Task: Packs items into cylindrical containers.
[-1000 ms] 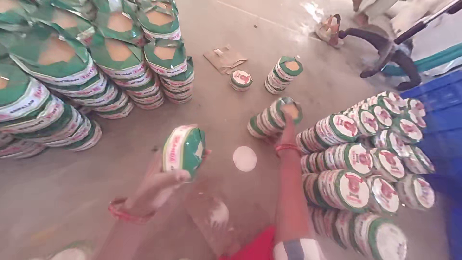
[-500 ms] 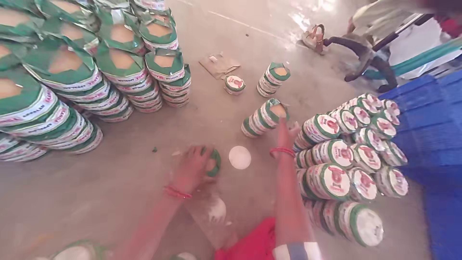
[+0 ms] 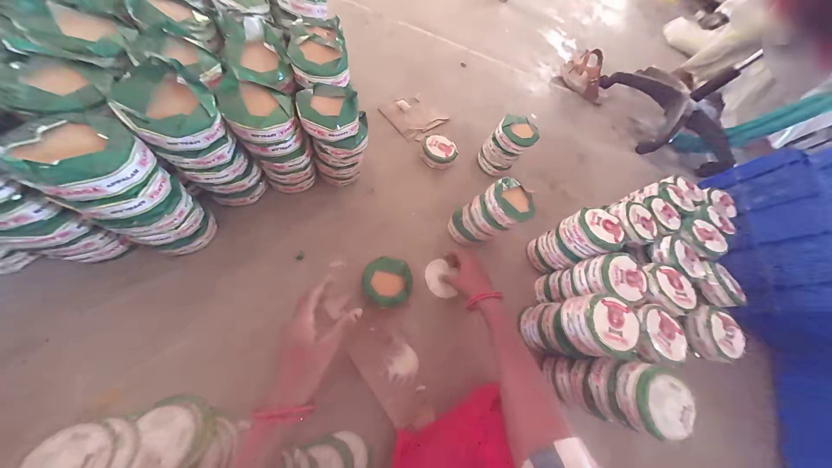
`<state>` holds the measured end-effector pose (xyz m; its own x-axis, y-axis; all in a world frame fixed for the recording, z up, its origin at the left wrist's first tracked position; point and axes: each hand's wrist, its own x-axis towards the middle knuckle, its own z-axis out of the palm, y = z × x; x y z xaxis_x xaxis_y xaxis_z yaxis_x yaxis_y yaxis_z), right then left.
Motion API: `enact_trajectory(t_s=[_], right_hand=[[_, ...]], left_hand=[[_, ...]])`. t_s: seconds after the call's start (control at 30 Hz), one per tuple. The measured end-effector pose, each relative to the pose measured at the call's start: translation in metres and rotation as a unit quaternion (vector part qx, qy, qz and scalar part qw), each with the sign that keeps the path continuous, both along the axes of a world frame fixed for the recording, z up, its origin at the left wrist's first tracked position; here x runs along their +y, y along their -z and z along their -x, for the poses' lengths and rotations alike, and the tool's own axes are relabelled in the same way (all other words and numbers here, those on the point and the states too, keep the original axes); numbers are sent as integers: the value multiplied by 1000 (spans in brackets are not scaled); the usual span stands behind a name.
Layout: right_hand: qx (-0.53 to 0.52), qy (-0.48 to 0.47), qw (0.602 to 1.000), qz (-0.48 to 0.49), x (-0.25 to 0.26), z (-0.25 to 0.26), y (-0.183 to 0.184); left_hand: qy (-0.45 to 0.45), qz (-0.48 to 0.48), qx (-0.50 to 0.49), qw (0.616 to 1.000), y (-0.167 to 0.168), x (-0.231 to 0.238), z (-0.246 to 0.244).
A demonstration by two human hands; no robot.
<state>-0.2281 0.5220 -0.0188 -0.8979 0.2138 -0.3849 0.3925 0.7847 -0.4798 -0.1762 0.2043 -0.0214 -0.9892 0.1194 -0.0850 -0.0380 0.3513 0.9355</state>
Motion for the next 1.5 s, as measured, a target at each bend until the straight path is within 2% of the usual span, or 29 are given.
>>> enact_trajectory(t_s=[0.23, 0.37, 0.7, 0.77, 0.87, 1.0, 1.1, 1.2, 1.3, 1.4, 1.5], right_hand=[[-5, -40, 998, -46, 3, 2, -3], [44, -26, 998, -26, 5, 3, 6], [29, -44, 997, -54, 4, 2, 0], [47, -38, 998, -17, 6, -1, -5], [127, -39, 986, 100, -2, -12, -22], [141, -78, 941, 299, -39, -29, -58], [119, -90, 905, 399, -65, -37, -62], [115, -60, 897, 422, -77, -45, -66], [102, -46, 895, 432, -85, -60, -64], [87, -55, 892, 441, -98, -79, -50], [116, -57, 903, 409, -107, -96, -43]], left_hand=[[-8, -42, -10, 999, 8, -3, -4], [-15, -60, -33, 998, 7, 2, -3], [-27, -92, -56, 994, 6, 2, -12], [-26, -99, -64, 993, 3, 5, -18], [-6, -143, -80, 986, -2, 17, -26], [36, -224, -126, 966, -10, 40, -25], [-2, -320, -177, 931, -20, 50, -23], [-51, -328, -170, 928, -24, 41, -21], [0, -274, -157, 949, -22, 23, -25], [44, -293, -212, 931, -29, 10, -39], [51, -299, -233, 924, -24, 1, -53]])
